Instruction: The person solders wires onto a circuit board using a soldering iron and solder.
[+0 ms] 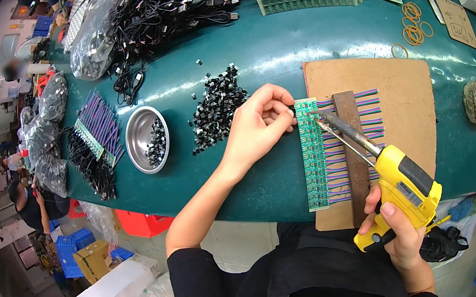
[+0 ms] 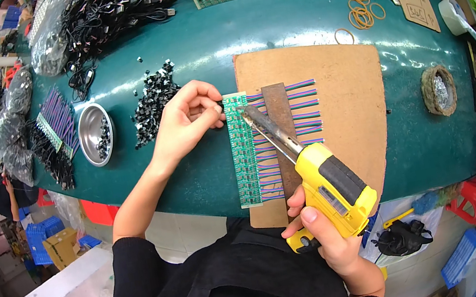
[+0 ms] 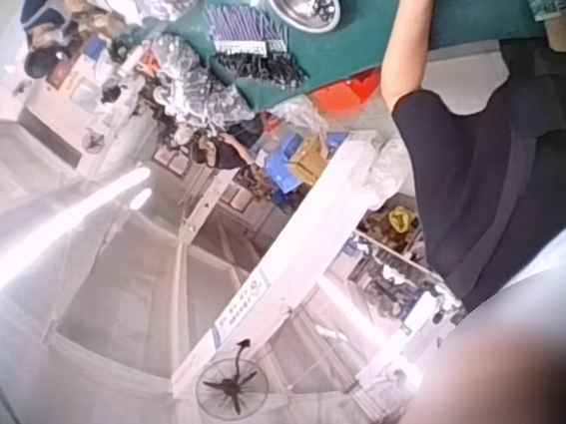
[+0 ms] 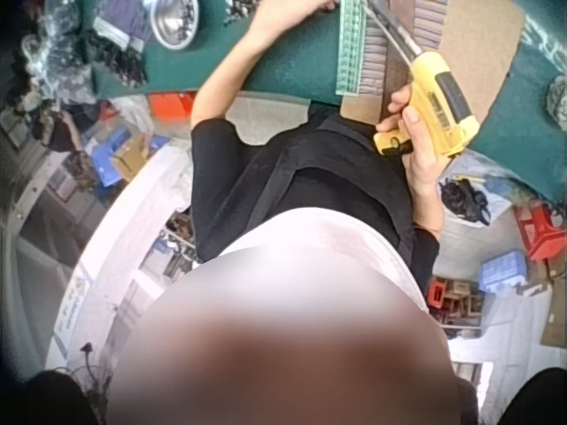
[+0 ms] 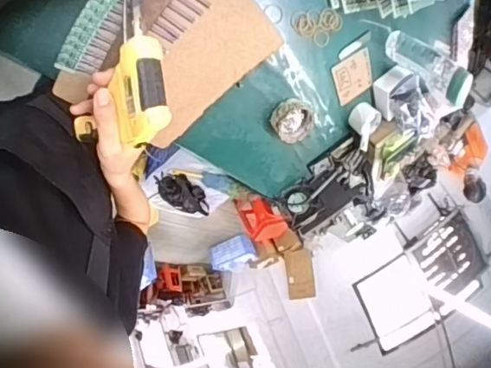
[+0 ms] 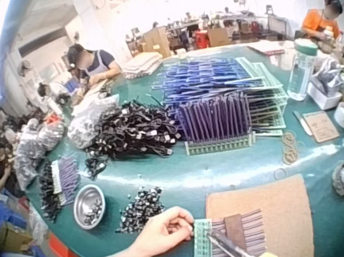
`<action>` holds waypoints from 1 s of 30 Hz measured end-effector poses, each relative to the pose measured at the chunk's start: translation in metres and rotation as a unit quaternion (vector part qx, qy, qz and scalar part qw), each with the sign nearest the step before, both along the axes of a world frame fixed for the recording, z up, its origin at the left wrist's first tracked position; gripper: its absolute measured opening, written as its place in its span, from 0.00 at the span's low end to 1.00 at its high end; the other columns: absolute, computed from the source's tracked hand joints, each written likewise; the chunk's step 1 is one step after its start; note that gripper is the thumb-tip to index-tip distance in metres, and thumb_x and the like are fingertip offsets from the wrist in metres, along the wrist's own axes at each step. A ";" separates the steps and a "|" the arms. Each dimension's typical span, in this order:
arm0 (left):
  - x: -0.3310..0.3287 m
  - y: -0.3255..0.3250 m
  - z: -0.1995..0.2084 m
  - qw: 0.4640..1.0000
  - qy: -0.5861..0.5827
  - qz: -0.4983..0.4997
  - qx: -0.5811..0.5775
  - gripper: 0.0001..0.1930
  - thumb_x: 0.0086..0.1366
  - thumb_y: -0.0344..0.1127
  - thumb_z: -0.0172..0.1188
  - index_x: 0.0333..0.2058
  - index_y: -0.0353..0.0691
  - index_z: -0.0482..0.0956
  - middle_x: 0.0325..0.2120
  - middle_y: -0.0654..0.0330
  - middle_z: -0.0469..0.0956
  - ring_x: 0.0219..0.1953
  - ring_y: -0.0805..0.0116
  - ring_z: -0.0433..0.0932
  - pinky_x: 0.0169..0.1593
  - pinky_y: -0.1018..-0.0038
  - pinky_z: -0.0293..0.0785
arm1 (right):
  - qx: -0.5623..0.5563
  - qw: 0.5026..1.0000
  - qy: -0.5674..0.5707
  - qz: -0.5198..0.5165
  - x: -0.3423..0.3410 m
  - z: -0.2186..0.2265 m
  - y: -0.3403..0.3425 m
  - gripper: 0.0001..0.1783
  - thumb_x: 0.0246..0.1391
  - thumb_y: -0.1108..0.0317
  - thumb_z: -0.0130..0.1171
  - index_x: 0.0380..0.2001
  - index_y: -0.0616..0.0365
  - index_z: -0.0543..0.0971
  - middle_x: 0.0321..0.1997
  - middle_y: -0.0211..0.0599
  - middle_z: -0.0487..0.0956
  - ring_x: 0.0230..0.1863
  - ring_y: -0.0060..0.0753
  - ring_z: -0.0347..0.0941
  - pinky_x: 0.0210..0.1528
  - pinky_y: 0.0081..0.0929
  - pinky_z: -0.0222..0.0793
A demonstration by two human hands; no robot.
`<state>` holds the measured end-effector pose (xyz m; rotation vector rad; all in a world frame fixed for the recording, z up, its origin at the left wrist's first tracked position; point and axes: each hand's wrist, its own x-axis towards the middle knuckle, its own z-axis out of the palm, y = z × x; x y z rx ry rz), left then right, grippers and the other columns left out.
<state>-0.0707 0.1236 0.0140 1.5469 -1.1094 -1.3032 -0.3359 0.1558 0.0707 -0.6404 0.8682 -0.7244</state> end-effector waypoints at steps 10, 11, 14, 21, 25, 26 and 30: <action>0.031 0.011 0.016 0.847 -0.479 -0.038 -0.227 0.09 0.52 0.26 0.61 0.35 0.39 0.79 0.29 0.59 0.71 0.31 0.64 0.73 0.36 0.72 0.70 | -0.018 0.999 -0.003 -0.043 -0.006 -0.003 0.001 0.20 0.52 0.72 0.52 0.48 0.67 0.67 0.36 0.42 0.73 0.33 0.28 0.72 0.23 0.25 0.76; 0.026 0.010 0.015 0.837 -0.498 -0.047 -0.221 0.09 0.51 0.26 0.62 0.34 0.39 0.79 0.29 0.59 0.71 0.33 0.62 0.73 0.37 0.70 0.70 | -0.016 0.999 -0.001 -0.047 -0.006 -0.002 0.002 0.20 0.52 0.72 0.52 0.48 0.68 0.67 0.36 0.42 0.73 0.33 0.28 0.72 0.23 0.24 0.76; 0.030 0.003 0.005 0.821 -0.512 -0.066 -0.245 0.08 0.51 0.26 0.62 0.31 0.38 0.78 0.30 0.59 0.71 0.33 0.62 0.73 0.36 0.70 0.70 | -0.014 0.999 -0.006 -0.041 -0.005 -0.002 0.003 0.20 0.52 0.72 0.52 0.48 0.68 0.67 0.36 0.42 0.73 0.33 0.28 0.72 0.23 0.24 0.76; 0.011 0.008 0.012 0.913 -0.361 -0.027 -0.187 0.05 0.56 0.23 0.58 0.33 0.34 0.73 0.28 0.60 0.73 0.31 0.70 0.75 0.36 0.76 0.71 | -0.008 0.999 -0.009 -0.038 -0.006 -0.004 0.003 0.20 0.52 0.72 0.52 0.48 0.68 0.67 0.36 0.43 0.73 0.33 0.28 0.72 0.24 0.24 0.76; 0.006 0.014 0.011 0.992 -0.106 -0.016 -0.068 0.05 0.59 0.27 0.58 0.34 0.33 0.73 0.30 0.62 0.76 0.33 0.77 0.75 0.39 0.79 0.74 | -0.010 1.000 -0.019 -0.022 -0.005 -0.006 0.004 0.20 0.52 0.73 0.52 0.49 0.68 0.66 0.37 0.43 0.73 0.35 0.29 0.72 0.24 0.24 0.77; 0.006 0.015 0.009 0.998 -0.049 -0.001 -0.030 0.06 0.60 0.27 0.58 0.35 0.33 0.74 0.30 0.61 0.76 0.33 0.76 0.76 0.38 0.79 0.74 | -0.008 1.000 -0.020 -0.017 -0.005 -0.006 0.004 0.21 0.52 0.73 0.52 0.49 0.68 0.66 0.38 0.44 0.72 0.36 0.29 0.72 0.24 0.24 0.77; 0.005 0.019 0.008 0.999 0.037 0.011 0.021 0.08 0.60 0.27 0.56 0.38 0.31 0.74 0.32 0.60 0.77 0.32 0.75 0.78 0.39 0.81 0.74 | -0.011 1.000 -0.018 -0.004 -0.005 -0.007 0.004 0.21 0.52 0.73 0.52 0.50 0.67 0.65 0.39 0.44 0.72 0.38 0.29 0.71 0.26 0.24 0.77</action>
